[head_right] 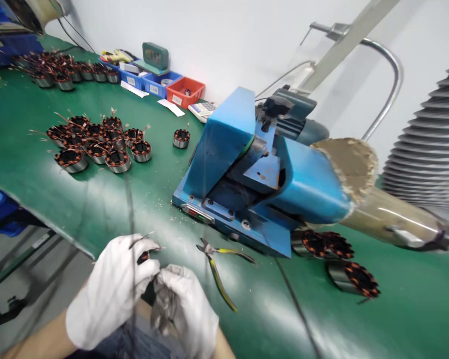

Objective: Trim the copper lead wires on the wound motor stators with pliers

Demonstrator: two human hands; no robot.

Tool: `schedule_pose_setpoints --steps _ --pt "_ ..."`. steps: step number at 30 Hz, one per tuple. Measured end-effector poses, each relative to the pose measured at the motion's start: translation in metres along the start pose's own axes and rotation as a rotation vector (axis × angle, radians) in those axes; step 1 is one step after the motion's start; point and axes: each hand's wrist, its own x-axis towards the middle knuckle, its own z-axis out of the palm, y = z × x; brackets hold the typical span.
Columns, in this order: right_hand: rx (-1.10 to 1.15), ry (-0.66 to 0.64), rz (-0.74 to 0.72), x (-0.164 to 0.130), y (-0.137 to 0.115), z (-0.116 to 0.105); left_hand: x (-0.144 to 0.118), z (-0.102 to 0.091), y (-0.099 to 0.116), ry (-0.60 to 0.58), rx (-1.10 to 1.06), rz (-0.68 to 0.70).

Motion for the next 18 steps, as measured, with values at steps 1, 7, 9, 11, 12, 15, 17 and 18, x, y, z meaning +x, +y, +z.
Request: schedule_pose_setpoints --steps 1,7,9,11,12,15,17,18 --pt "-0.075 -0.009 0.019 -0.002 -0.004 -0.003 0.0 0.0 0.0 0.018 0.0 0.008" --pt "-0.861 0.312 -0.592 -0.005 -0.012 -0.015 0.0 0.005 -0.003 -0.019 0.004 0.014" --pt "-0.666 0.236 -0.493 -0.001 -0.01 -0.011 0.001 0.006 -0.004 -0.048 0.015 0.028" --pt "-0.338 0.101 -0.202 0.001 -0.009 -0.006 0.001 0.005 -0.004 -0.076 0.032 0.039" --pt "-0.201 0.027 -0.075 0.002 -0.009 -0.004 0.001 0.005 -0.005 -0.082 0.039 0.044" --pt "-0.189 -0.028 0.041 -0.002 -0.013 -0.005 0.001 0.004 -0.006 -0.097 0.039 0.045" --pt "-0.502 0.153 -0.142 -0.005 -0.015 -0.007 0.0 0.005 -0.007 -0.102 0.012 0.053" --pt "-0.714 0.285 -0.338 -0.007 -0.014 -0.008 0.0 0.005 -0.007 -0.106 0.0 0.053"
